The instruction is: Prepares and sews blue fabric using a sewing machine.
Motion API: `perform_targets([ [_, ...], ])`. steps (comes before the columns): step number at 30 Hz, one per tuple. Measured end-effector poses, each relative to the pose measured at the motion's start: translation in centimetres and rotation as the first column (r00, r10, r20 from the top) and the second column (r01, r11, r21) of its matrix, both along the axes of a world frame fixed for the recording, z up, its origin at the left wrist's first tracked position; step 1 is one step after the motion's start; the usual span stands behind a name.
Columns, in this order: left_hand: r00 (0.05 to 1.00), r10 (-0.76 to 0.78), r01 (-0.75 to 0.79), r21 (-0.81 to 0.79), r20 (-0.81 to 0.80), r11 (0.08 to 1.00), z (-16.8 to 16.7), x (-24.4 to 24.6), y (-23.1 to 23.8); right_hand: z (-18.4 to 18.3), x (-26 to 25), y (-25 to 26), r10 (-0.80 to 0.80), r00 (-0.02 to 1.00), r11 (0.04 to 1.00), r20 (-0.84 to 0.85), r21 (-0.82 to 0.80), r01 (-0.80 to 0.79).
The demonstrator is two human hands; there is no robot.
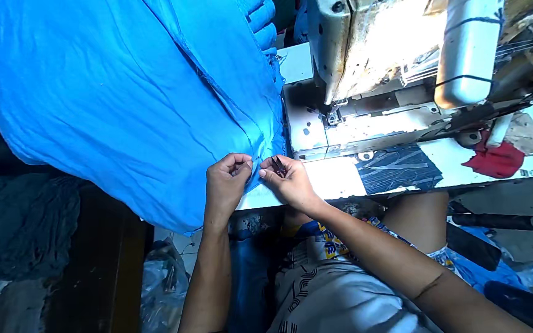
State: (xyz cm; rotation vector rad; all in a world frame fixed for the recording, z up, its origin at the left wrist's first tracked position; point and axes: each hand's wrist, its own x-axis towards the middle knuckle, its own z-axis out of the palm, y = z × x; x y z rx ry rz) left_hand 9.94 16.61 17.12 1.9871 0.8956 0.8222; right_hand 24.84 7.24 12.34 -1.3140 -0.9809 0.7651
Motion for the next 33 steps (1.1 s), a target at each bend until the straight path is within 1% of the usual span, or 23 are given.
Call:
perform_targets([
  [3, 0.999, -0.014, 0.014, 0.012, -0.041, 1.000, -0.1, 0.0, -0.1, 0.4, -0.4, 1.5, -0.059, 0.998, 0.995, 0.006, 0.079, 0.059],
  [6, 0.997, -0.057, 0.059, 0.044, -0.053, 0.997, -0.4, -0.9, -0.1, 0.7, -0.3, 2.2, -0.068, 0.997, 0.993, 0.040, 0.100, 0.063],
  [7, 0.997, -0.046, 0.050, 0.056, -0.065, 0.997, -0.6, -1.2, -0.3, 0.7, -0.3, 2.3, -0.068, 0.997, 0.992, 0.048, 0.105, 0.063],
  [10, 0.987, 0.053, -0.030, 0.150, -0.152, 0.988, -1.2, -1.8, -0.9, 0.6, -0.5, 2.3, -0.078, 0.996, 0.992, 0.045, 0.099, 0.073],
  [11, 0.986, 0.070, -0.045, 0.158, -0.154, 0.986, -1.4, -1.9, -1.1, 0.7, -0.6, 2.3, -0.080, 0.996, 0.992, 0.042, 0.097, 0.076],
  [12, 0.987, 0.074, -0.054, 0.139, -0.141, 0.989, -1.5, -2.0, -1.1, 0.8, -0.6, 2.2, -0.080, 0.996, 0.993, 0.041, 0.096, 0.076],
  [15, 0.997, 0.065, -0.064, 0.003, -0.033, 0.998, -1.6, -2.1, -0.9, 1.0, -0.7, 2.1, -0.075, 0.997, 0.993, 0.025, 0.097, 0.073],
  [18, 0.997, 0.038, -0.031, -0.097, 0.074, 0.995, -1.9, -2.0, -0.5, 0.4, -1.1, 1.7, -0.038, 0.999, 0.997, -0.028, 0.073, 0.040],
  [20, 0.996, 0.025, -0.014, -0.127, 0.087, 0.992, -2.2, -1.7, -0.4, -0.3, -1.5, 1.2, -0.005, 0.998, 0.999, -0.062, 0.051, 0.008],
  [21, 0.997, 0.015, -0.004, -0.126, 0.082, 0.992, -2.3, -1.6, -0.5, -0.6, -1.6, 1.1, -0.008, 0.999, 0.999, -0.052, 0.043, 0.010],
  [23, 0.998, -0.005, 0.011, -0.095, 0.061, 0.995, -2.5, -1.5, -0.5, -1.0, -1.7, 1.2, -0.045, 0.999, 0.998, 0.003, 0.050, 0.045],
  [26, 0.999, 0.006, -0.004, -0.042, 0.037, 0.999, -2.4, -1.3, -0.7, -1.2, -1.6, 1.5, -0.122, 0.986, 0.987, 0.116, 0.121, 0.108],
  [28, 0.999, 0.021, -0.019, -0.026, 0.049, 0.999, -2.0, -1.0, -0.9, -1.1, -1.3, 1.7, -0.147, 0.982, 0.983, 0.122, 0.125, 0.132],
  [30, 0.998, 0.034, -0.036, 0.027, 0.061, 0.999, -1.3, -0.8, -0.9, -0.5, -0.8, 1.6, -0.131, 0.985, 0.988, 0.116, 0.103, 0.119],
  [33, 0.993, 0.053, -0.075, 0.212, 0.105, 0.974, 0.8, -0.9, 0.4, 1.2, 0.1, 1.4, -0.035, 0.998, 0.993, 0.057, 0.117, 0.029],
])
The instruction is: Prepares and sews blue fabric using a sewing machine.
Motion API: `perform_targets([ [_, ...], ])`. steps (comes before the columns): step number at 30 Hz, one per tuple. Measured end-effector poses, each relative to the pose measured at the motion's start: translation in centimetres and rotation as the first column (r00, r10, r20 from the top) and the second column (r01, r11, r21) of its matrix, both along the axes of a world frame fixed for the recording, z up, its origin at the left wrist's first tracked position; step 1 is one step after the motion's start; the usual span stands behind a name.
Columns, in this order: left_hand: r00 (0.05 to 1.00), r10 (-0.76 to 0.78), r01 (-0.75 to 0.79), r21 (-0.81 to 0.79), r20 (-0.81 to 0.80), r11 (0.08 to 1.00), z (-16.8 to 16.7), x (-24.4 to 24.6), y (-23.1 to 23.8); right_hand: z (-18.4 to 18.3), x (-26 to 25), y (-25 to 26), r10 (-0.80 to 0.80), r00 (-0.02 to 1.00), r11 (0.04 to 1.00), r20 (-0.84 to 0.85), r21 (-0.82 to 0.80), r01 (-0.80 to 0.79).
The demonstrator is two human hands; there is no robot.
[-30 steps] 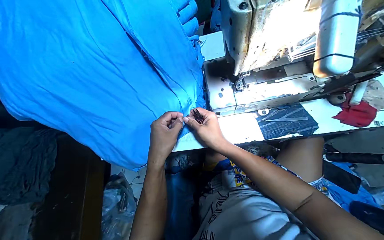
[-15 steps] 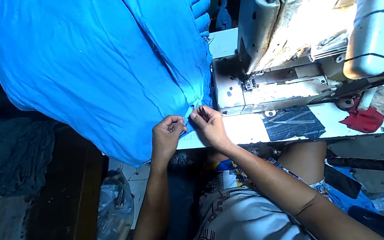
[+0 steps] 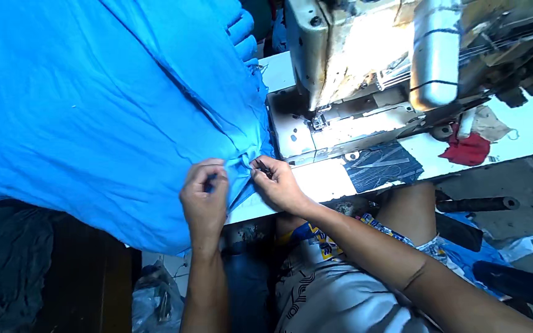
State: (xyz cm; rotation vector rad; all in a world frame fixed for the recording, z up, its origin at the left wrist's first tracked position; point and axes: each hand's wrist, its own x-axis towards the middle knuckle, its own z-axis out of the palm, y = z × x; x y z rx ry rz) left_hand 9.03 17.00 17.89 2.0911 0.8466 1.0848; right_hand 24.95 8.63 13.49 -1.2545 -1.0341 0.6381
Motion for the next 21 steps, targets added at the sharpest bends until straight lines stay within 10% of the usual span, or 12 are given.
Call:
perform_targets([
  [8, 0.915, -0.012, -0.160, 0.390, 0.404, 0.907, 11.3, -1.3, 4.4, 9.3, 0.9, 0.8, 0.422, 0.697, 0.890, -0.580, 0.411, -0.197],
  [13, 0.987, -0.090, -0.014, 0.623, 0.135, 0.782, 14.8, -3.3, 1.4, 12.5, 4.4, -2.7, 0.242, 0.960, 0.913, -0.137, 0.368, -0.178],
  [21, 0.940, -0.263, 0.309, 0.214, -0.218, 0.927, 1.2, 0.4, -0.7, 1.4, 8.8, -9.5, 0.239, 0.947, 0.968, 0.213, 0.026, -0.250],
])
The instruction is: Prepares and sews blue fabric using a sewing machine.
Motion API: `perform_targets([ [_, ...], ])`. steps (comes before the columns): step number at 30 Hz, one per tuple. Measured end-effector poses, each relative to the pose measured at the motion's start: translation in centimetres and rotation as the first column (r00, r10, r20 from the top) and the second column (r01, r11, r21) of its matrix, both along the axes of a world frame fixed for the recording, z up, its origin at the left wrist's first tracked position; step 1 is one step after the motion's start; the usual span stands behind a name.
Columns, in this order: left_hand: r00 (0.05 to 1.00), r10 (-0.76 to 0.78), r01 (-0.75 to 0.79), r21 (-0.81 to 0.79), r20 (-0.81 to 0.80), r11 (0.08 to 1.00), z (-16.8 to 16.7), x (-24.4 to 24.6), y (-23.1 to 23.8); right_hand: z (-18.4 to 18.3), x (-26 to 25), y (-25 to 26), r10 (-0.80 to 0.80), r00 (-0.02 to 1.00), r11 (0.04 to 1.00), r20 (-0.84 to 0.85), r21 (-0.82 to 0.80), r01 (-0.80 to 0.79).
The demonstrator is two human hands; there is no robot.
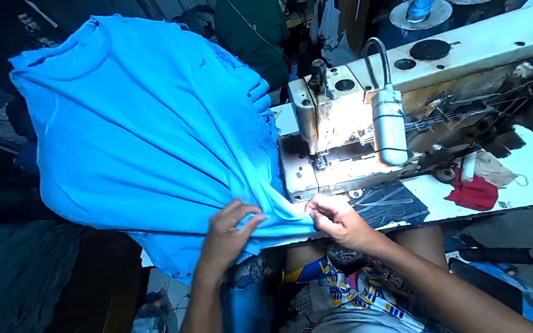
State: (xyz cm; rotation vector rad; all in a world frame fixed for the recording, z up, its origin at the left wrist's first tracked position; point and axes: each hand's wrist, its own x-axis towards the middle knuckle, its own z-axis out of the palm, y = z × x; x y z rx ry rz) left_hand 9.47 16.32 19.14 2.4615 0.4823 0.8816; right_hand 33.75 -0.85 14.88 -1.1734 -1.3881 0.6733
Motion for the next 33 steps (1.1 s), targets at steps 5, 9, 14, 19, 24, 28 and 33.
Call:
perform_targets([
  [5, 0.986, -0.100, 0.078, -0.163, -0.137, 0.984, -6.0, 1.7, -3.8, -4.8, 1.4, -6.6, 0.064, 0.998, 0.974, 0.027, -0.218, -0.056],
  [9, 0.970, -0.152, 0.104, -0.242, -0.189, 0.965, -6.3, 2.5, -5.4, -6.4, 2.4, -9.7, 0.020, 0.995, 0.950, -0.093, -0.308, -0.047],
  [14, 0.998, -0.012, -0.005, -0.254, -0.065, 0.967, -2.7, 3.8, -4.6, -4.1, 3.1, -6.9, -0.212, 0.976, 0.962, -0.055, -0.185, 0.199],
  [19, 0.995, 0.101, -0.098, -0.413, -0.015, 0.906, -1.4, 4.0, -3.5, -3.2, 3.5, -3.5, -0.299, 0.925, 0.948, -0.235, -0.181, 0.260],
  [24, 0.990, 0.132, -0.103, -0.420, 0.040, 0.902, -1.6, 4.4, -4.1, -3.2, 3.5, -2.7, -0.233, 0.923, 0.972, -0.307, -0.081, 0.219],
  [28, 0.992, 0.129, -0.121, -0.277, 0.011, 0.953, -1.7, 4.4, -4.7, -2.3, 3.0, -3.5, -0.253, 0.951, 0.968, -0.177, -0.040, 0.249],
  [33, 0.994, 0.083, -0.068, -0.208, 0.065, 0.976, -1.2, 4.6, -5.7, -1.9, 1.5, -4.1, -0.337, 0.939, 0.937, -0.064, 0.072, 0.341],
])
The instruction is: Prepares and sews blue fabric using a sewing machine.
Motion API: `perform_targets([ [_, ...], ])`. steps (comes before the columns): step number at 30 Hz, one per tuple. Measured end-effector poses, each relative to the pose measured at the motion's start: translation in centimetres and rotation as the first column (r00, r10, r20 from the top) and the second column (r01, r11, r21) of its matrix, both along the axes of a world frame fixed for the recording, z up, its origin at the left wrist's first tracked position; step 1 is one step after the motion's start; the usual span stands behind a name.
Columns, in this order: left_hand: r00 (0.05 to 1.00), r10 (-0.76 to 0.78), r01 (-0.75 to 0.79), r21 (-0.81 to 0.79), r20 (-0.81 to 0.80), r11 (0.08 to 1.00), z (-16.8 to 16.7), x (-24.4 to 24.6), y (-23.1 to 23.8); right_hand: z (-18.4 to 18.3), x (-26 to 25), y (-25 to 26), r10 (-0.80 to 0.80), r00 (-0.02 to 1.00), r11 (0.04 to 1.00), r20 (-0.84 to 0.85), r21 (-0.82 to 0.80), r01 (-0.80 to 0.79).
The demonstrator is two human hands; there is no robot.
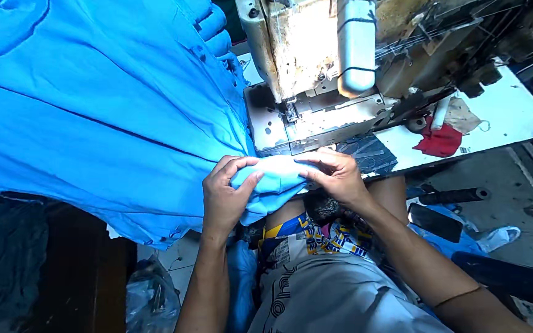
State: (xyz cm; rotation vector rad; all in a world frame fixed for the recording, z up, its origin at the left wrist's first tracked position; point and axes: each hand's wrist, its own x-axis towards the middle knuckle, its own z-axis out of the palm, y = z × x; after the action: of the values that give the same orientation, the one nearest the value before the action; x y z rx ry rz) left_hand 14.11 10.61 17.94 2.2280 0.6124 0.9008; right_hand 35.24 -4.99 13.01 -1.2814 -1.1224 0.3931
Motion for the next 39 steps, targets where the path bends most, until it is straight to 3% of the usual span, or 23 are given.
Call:
perform_targets([
  [3, 0.999, 0.002, -0.004, 0.067, 0.034, 0.998, 0.1, -0.1, -0.4, -0.6, -0.3, -0.4, -0.093, 0.991, 0.995, 0.099, 0.054, 0.088],
  [13, 0.992, 0.009, -0.038, 0.235, 0.122, 0.971, -0.8, 0.0, -1.4, -1.6, -1.0, -1.6, -0.188, 0.981, 0.980, 0.043, 0.069, 0.185],
  [16, 0.987, 0.028, -0.049, 0.132, 0.155, 0.990, -1.3, 1.5, -1.4, -2.4, -0.8, -1.4, -0.162, 0.986, 0.987, -0.026, 0.001, 0.162],
  [20, 0.975, -0.051, 0.083, -0.141, 0.215, 0.987, -0.3, 4.8, -1.1, -2.6, -0.1, -0.9, -0.100, 0.989, 0.990, -0.113, -0.108, 0.088],
  [22, 0.991, -0.004, 0.025, -0.162, 0.130, 0.987, 0.5, 6.8, -0.6, -2.5, 0.4, -0.3, -0.078, 0.992, 0.988, -0.100, -0.142, 0.063],
  [26, 0.993, 0.081, -0.062, 0.200, -0.088, 0.978, 1.4, 10.6, 2.7, -1.7, 1.1, 1.0, -0.075, 0.978, 0.977, -0.196, -0.211, 0.033],
  [28, 0.974, 0.164, -0.112, 0.296, -0.157, 0.949, 1.6, 12.4, 3.8, -1.5, 1.3, 1.5, -0.075, 0.967, 0.975, -0.244, -0.222, 0.019],
  [34, 0.936, 0.215, -0.126, 0.305, -0.279, 0.944, 1.3, 14.3, 6.2, -0.8, 0.3, 2.1, -0.175, 0.930, 0.984, -0.325, -0.083, 0.156],
  [39, 0.953, 0.218, -0.135, 0.350, -0.211, 0.927, -2.3, 16.4, 10.3, -0.2, 0.6, 3.2, -0.191, 0.900, 0.978, -0.391, 0.000, 0.208],
])
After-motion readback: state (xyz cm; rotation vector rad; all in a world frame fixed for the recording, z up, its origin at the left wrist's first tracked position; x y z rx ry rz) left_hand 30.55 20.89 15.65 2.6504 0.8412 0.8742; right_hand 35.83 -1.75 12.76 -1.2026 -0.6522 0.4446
